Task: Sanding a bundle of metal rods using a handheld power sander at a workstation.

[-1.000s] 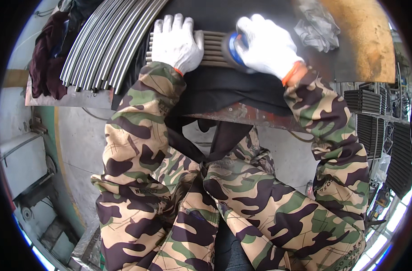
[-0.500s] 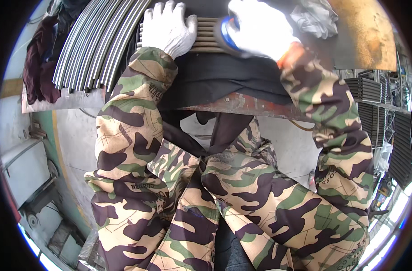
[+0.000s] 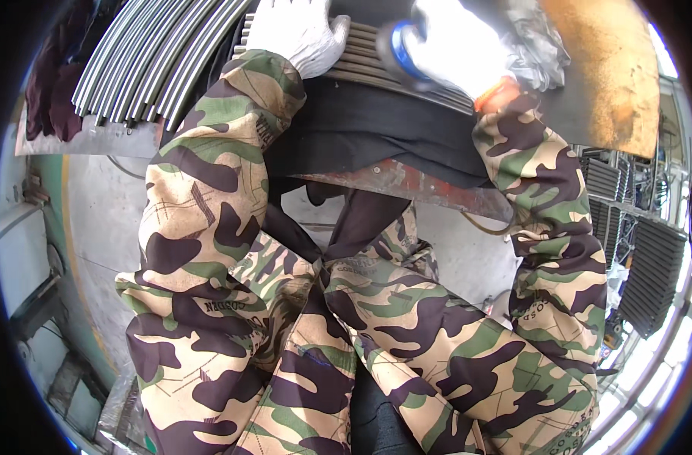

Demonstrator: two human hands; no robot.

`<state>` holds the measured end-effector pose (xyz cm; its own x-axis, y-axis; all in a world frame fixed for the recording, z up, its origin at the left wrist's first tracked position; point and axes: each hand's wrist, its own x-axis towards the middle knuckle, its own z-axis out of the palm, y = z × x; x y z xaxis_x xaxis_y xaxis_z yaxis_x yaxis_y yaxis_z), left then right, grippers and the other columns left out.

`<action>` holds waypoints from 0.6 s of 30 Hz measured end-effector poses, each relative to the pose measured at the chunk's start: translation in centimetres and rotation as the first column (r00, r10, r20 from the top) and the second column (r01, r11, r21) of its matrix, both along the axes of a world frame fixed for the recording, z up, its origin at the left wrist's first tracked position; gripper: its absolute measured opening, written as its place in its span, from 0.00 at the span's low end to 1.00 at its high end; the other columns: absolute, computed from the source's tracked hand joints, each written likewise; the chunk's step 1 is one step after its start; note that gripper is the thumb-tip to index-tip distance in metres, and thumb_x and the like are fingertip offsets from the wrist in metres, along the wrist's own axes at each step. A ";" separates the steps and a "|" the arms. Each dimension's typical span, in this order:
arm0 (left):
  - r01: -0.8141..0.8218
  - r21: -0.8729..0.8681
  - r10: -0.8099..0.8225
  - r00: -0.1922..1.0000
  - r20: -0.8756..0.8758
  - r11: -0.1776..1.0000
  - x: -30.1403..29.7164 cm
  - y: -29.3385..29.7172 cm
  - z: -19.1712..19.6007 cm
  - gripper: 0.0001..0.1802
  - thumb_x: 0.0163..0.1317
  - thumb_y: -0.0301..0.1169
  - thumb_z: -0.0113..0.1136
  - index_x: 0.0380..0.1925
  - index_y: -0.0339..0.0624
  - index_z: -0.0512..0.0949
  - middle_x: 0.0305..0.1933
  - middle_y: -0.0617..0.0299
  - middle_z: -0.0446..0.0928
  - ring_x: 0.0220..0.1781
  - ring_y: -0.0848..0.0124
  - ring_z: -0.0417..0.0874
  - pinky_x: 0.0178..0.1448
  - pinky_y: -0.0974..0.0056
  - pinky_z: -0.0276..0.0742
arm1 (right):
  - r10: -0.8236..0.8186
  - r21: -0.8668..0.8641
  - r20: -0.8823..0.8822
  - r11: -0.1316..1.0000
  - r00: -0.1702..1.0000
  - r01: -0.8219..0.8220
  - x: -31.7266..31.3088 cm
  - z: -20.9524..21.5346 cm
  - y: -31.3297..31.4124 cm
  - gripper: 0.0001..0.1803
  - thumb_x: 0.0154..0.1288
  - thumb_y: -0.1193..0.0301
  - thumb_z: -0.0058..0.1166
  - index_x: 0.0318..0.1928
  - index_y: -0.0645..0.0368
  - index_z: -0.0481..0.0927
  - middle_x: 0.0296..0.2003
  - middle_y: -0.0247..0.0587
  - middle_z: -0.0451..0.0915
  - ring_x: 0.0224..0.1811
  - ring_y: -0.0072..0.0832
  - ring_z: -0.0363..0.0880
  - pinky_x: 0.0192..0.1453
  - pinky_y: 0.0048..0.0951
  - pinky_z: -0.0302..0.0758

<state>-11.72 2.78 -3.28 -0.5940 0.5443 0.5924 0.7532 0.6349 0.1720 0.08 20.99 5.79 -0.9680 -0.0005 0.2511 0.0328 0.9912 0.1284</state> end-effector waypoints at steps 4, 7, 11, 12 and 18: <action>-0.016 -0.008 0.016 1.000 -0.005 1.000 0.0 -0.1 0.2 0.25 0.68 0.44 0.60 0.53 0.33 0.82 0.56 0.43 0.81 0.65 0.46 0.78 0.74 0.44 0.68 | 0.095 0.036 -0.056 0.995 0.994 -0.093 1.9 -1.5 -0.6 0.13 0.69 0.58 0.60 0.48 0.50 0.82 0.41 0.49 0.82 0.41 0.46 0.86 0.47 0.45 0.83; 0.010 0.010 -0.010 1.000 0.007 1.000 -0.1 -0.1 0.2 0.25 0.68 0.44 0.60 0.52 0.33 0.82 0.55 0.42 0.81 0.65 0.45 0.78 0.75 0.44 0.68 | 0.041 0.028 0.001 0.999 0.999 -0.041 1.0 -1.2 -0.2 0.14 0.68 0.58 0.60 0.49 0.50 0.82 0.42 0.49 0.83 0.41 0.48 0.86 0.48 0.46 0.83; -0.002 0.035 0.002 1.000 0.002 0.999 0.2 -0.2 0.0 0.24 0.68 0.44 0.60 0.51 0.33 0.82 0.54 0.42 0.81 0.64 0.45 0.78 0.74 0.44 0.68 | 0.051 0.076 -0.036 0.996 0.998 -0.048 0.7 -1.7 1.7 0.14 0.68 0.57 0.59 0.48 0.49 0.81 0.40 0.49 0.82 0.40 0.48 0.86 0.45 0.48 0.83; -0.008 0.044 0.008 1.000 -0.007 0.999 0.4 -0.1 0.1 0.24 0.67 0.44 0.61 0.51 0.32 0.82 0.54 0.42 0.81 0.64 0.45 0.78 0.74 0.44 0.68 | 0.089 0.062 -0.065 0.994 0.994 -0.085 1.4 -1.5 1.5 0.13 0.68 0.57 0.58 0.46 0.49 0.80 0.38 0.50 0.80 0.39 0.48 0.86 0.43 0.50 0.83; 0.040 0.007 -0.041 0.996 0.081 0.999 0.8 -0.7 0.7 0.25 0.68 0.44 0.60 0.53 0.32 0.81 0.56 0.41 0.81 0.66 0.44 0.77 0.77 0.43 0.65 | 0.070 0.039 -0.074 0.997 0.995 -0.068 1.7 -1.4 3.1 0.14 0.67 0.56 0.61 0.46 0.49 0.81 0.37 0.48 0.81 0.38 0.47 0.86 0.43 0.48 0.83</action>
<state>-10.90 2.11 -2.55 -0.6178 0.5658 0.5461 0.7618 0.6029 0.2372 1.81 24.05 4.35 -0.9435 -0.0773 0.3223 -0.0245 0.9861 0.1646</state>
